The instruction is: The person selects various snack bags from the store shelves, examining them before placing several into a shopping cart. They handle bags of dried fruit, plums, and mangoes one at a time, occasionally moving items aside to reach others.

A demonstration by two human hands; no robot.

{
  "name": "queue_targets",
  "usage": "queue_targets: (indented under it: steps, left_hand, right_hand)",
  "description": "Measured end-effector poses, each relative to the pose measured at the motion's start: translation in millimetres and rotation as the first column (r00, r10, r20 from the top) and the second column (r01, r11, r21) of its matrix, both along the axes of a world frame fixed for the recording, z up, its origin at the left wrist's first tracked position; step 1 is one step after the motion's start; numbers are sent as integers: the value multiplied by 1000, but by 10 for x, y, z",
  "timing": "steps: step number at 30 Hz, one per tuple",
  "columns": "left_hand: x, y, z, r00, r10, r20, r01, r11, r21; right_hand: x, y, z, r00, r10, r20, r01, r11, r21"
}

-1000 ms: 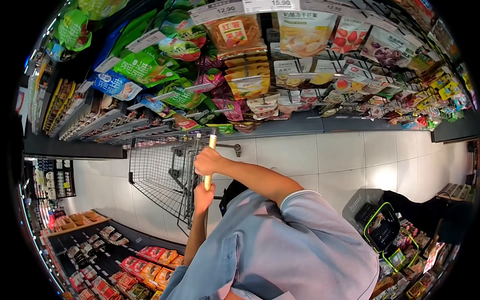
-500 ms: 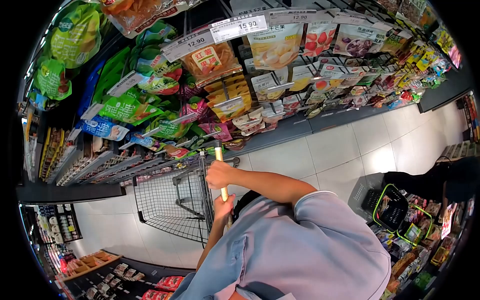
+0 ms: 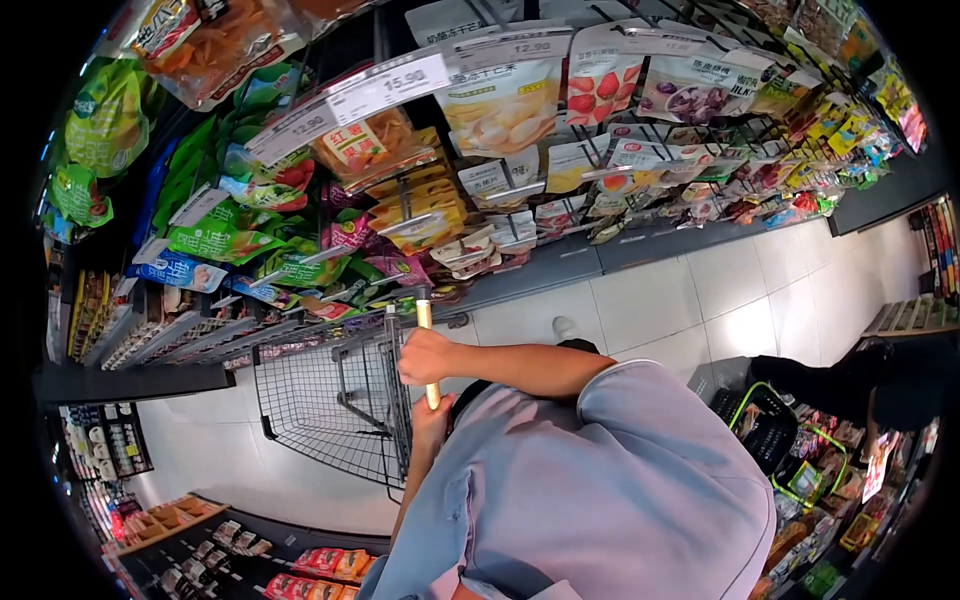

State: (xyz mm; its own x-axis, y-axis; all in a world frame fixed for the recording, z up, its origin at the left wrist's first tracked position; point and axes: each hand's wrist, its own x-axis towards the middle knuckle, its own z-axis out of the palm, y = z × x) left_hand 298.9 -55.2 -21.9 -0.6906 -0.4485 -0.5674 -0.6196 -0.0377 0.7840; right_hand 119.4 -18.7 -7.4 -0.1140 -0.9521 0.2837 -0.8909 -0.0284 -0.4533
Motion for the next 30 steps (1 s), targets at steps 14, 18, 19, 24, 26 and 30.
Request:
queue_targets:
  steps: [14,18,19,24,26,30]
  left_hand:
    - [-528,1374,332,994,-88,58,105,785,-610]
    - [-703,1756,430,997,-71,17,68,830,-554]
    - [-737,1853,453,998,-57,-34,30,840,-541]
    - [-879,2147,472,989,-131,65,145,834,-533]
    - [-912,2175,508,969,-207,134,246,799,-548]
    - [-971,2062,453,867,-458,196,479,660,-579]
  right_hand:
    - [-526,1249,-88,994,105,2,-104,988,-112]
    - [-692,1632,-104,994,108,27,-104,988,-117]
    - [-720,1723,-101,994,105,34,-101,990,-101]
    - [-880,2118,-53,991,123,61,-114,984,-138]
    - [-945,2228,-36,987,139,77,-126,979,-157]
    - [-1080,2415,50,963,195,186,-165,972,-165]
